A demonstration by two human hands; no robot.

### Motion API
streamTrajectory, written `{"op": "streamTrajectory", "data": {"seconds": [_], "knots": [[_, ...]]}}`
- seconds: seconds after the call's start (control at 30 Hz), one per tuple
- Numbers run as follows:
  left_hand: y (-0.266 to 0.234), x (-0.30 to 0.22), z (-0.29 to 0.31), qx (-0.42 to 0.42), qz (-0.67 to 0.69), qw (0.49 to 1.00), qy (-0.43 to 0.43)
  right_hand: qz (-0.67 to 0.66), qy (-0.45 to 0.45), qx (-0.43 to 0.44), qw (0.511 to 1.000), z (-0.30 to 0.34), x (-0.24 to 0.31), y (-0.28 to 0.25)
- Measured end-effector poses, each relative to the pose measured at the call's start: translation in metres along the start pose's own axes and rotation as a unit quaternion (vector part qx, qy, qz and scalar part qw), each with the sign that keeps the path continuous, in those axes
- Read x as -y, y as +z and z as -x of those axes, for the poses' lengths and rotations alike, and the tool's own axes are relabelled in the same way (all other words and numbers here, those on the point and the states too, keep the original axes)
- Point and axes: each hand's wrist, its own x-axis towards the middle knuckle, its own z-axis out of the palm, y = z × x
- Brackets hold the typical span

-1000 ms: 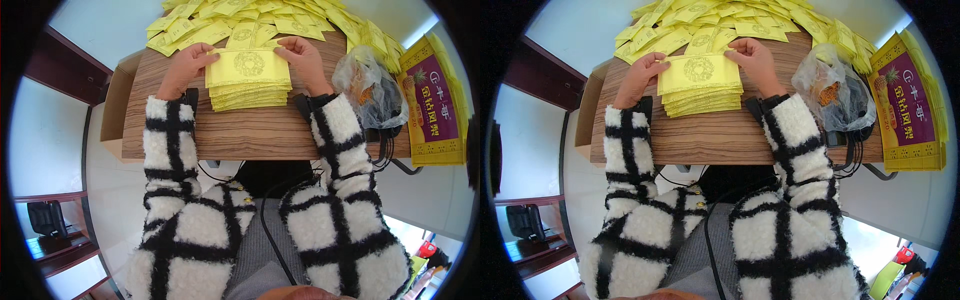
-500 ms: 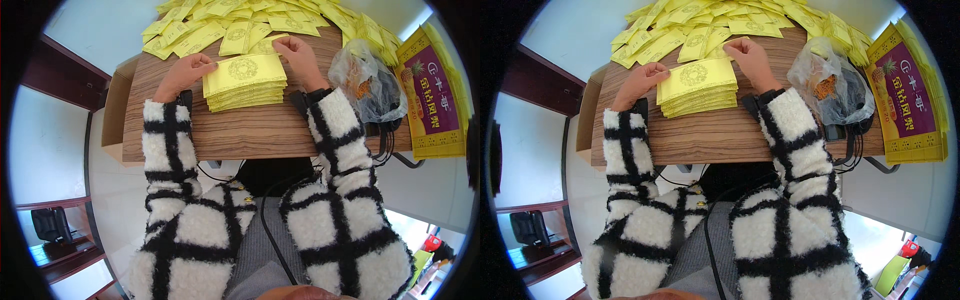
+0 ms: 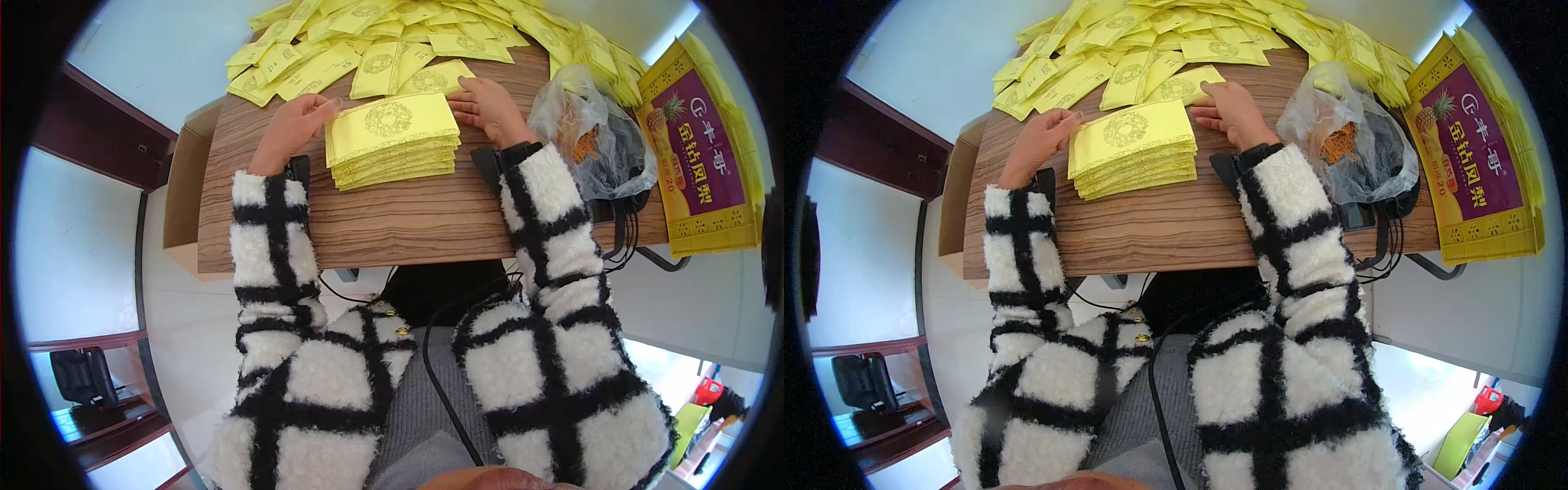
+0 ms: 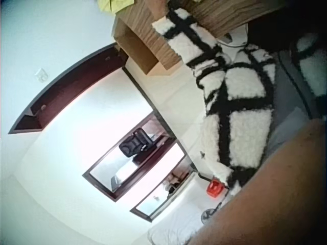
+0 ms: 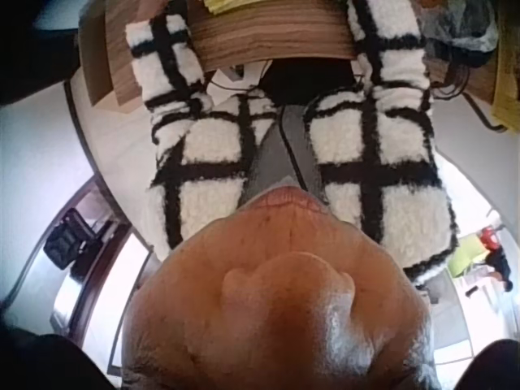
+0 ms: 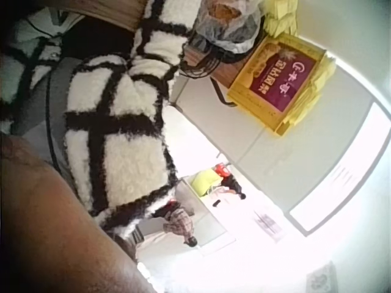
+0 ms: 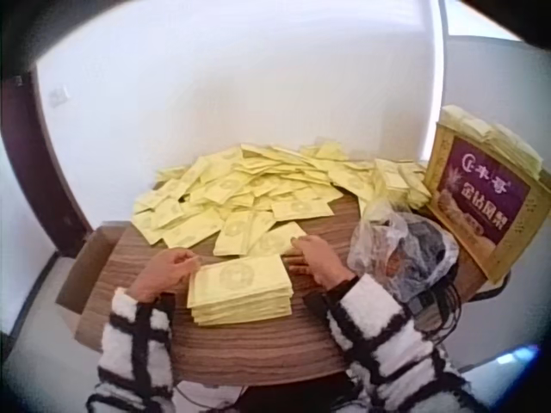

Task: Counting and stacking yellow paper slips on a wooden table.

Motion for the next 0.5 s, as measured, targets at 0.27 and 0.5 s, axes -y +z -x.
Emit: {"op": "streamTrajectory", "data": {"seconds": [0.27, 0.5], "knots": [[0.001, 0.000, -0.003, -0.005, -0.003, 1.000, 0.021, 0.091, -0.114, -0.063, 0.987, -0.012, -0.002, -0.008], [0.005, 0.007, -0.006, -0.029, 0.013, 0.998, 0.048, 0.079, -0.113, -0.071, 0.988, -0.028, -0.010, -0.017]]}}
